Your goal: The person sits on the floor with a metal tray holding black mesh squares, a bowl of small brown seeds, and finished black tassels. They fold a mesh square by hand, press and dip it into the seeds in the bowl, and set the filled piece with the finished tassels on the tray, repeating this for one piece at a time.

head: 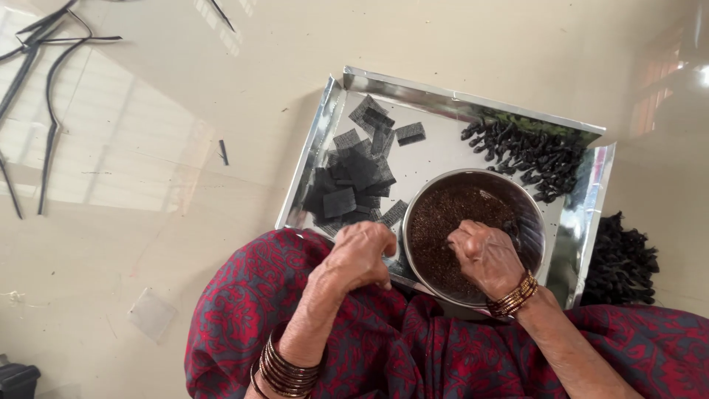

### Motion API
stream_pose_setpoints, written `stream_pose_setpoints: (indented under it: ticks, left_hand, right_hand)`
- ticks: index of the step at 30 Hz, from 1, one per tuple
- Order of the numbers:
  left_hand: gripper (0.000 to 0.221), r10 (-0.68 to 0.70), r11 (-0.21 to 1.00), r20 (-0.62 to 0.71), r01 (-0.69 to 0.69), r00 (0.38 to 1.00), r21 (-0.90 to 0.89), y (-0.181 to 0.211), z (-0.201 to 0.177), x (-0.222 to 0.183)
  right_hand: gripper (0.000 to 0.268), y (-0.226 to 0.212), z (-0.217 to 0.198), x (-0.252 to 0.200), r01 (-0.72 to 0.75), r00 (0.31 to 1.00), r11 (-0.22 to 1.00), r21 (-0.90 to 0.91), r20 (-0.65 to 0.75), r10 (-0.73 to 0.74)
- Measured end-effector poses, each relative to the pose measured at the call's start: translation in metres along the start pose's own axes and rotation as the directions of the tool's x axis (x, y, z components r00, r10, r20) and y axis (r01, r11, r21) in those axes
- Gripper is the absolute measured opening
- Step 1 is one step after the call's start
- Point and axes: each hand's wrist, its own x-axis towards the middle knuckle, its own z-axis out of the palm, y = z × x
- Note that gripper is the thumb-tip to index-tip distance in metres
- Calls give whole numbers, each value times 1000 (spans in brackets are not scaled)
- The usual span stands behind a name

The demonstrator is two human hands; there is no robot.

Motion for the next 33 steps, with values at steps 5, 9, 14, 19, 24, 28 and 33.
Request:
stream_pose_setpoints:
  ticks: [5, 9, 14, 19, 24, 28, 33]
  left_hand:
    - [26, 80, 994, 44, -83, 996, 71, -11, 35, 8]
    - [8, 74, 992, 63, -80, 995, 99, -15, 32, 10]
    - [10, 139, 967, -29, -142, 990, -211, -29, 13, 8]
    - [9, 16, 850, -62, -46, 998, -525, -31, -18, 6]
    - [14, -118, 426, -73, -16, 990, -904, -21, -43, 0]
    - [15, -46, 210, -122, -110, 991, -972, -28, -27, 10]
    - [17, -43, 215, -134, -122, 990, -969, -16, -17, 18]
  right_hand:
    - [11, -2, -2, 0, 38, 998, 999, 26, -56, -37]
    - [8, 0, -1, -1, 18, 999, 1000, 18, -45, -17]
    - [8, 1, -2, 0, 37, 998, 999, 15, -58, -36]
    - [9, 3, 0, 1, 40, 998, 999, 7, -56, -40]
    - [5, -6, -17, 5, 52, 992, 996, 67, -116, -44]
    - [13, -12, -31, 8, -131, 991, 944, 302, 52, 121]
    - [19, -7, -32, 8, -344, 939, 725, 597, 217, 267]
